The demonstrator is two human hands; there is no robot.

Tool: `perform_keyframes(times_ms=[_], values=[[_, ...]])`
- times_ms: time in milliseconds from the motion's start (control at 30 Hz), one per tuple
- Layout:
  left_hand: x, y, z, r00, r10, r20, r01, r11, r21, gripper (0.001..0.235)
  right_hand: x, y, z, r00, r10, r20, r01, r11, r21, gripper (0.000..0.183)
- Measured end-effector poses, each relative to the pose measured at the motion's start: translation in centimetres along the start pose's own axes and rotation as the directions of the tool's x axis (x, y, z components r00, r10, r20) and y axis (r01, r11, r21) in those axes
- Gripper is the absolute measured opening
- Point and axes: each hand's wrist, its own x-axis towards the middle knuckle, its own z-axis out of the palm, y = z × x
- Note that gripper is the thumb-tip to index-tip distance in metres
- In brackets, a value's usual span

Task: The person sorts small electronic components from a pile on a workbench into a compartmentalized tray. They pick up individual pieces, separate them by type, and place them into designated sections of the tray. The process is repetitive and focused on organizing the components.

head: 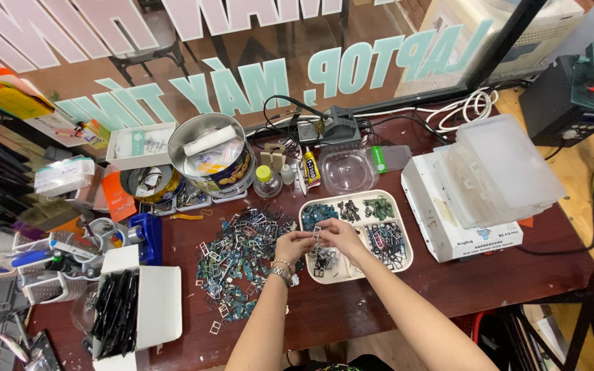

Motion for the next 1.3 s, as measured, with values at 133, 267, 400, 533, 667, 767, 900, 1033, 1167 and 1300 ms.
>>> perform_keyframes(times_ms=[133, 267, 400, 533, 667, 767, 900, 1033, 1167, 1300], values=[[0.5, -0.1, 2.1, 0.998, -0.034, 0.057, 0.035, 0.999, -0.017, 0.019, -0.5, -0.2, -2.1, 0.997, 0.041, -0.066, -0.036, 0.997, 0.074, 0.027], [0.9, -0.9, 3.6, 0.994, -0.047, 0.099, 0.040, 0.996, 0.077, 0.021, -1.3, 0.0, -4.0, 0.996, 0.003, -0.088, -0.007, 0.999, -0.045, 0.024], [1.4, -1.9, 2.8, 0.998, -0.049, -0.049, 0.055, 0.992, 0.117, 0.018, -1.5, 0.6, -3.3, 0.989, -0.055, -0.138, -0.004, 0.919, -0.394, 0.023], [2.0, -2.6, -0.4, 0.986, -0.006, -0.169, 0.018, 0.997, 0.069, 0.018, -1.0, 0.3, -1.3, 0.946, -0.293, -0.137, 0.126, 0.724, -0.678, 0.027], [2.4, -2.7, -4.1, 0.959, 0.043, -0.279, -0.045, 0.999, -0.002, 0.018, -0.2, -1.0, 1.1, 0.975, -0.215, -0.064, 0.134, 0.789, -0.599, 0.027], [1.1, -2.0, -7.1, 0.928, 0.091, -0.360, -0.075, 0.995, 0.059, 0.019, 0.6, -2.1, 3.7, 0.970, -0.242, 0.027, 0.200, 0.731, -0.652, 0.023], [-0.9, -0.1, -9.3, 0.874, 0.139, -0.466, -0.032, 0.973, 0.231, 0.019, 1.2, -2.8, 6.5, 0.969, -0.236, 0.075, 0.215, 0.652, -0.727, 0.022], [-2.3, 0.9, -10.5, 0.843, 0.154, -0.515, 0.053, 0.930, 0.365, 0.022, 3.0, -2.5, 8.2, 0.950, -0.272, 0.150, 0.273, 0.500, -0.822, 0.021], [-2.5, 1.4, -11.9, 0.806, 0.215, -0.551, 0.074, 0.888, 0.454, 0.022, 5.1, -1.5, 10.2, 0.923, -0.321, 0.210, 0.349, 0.475, -0.808, 0.022], [-2.9, 1.4, -12.7, 0.805, 0.219, -0.551, 0.056, 0.897, 0.438, 0.021, 6.6, -1.3, 12.4, 0.941, -0.305, 0.149, 0.287, 0.480, -0.829, 0.036]])
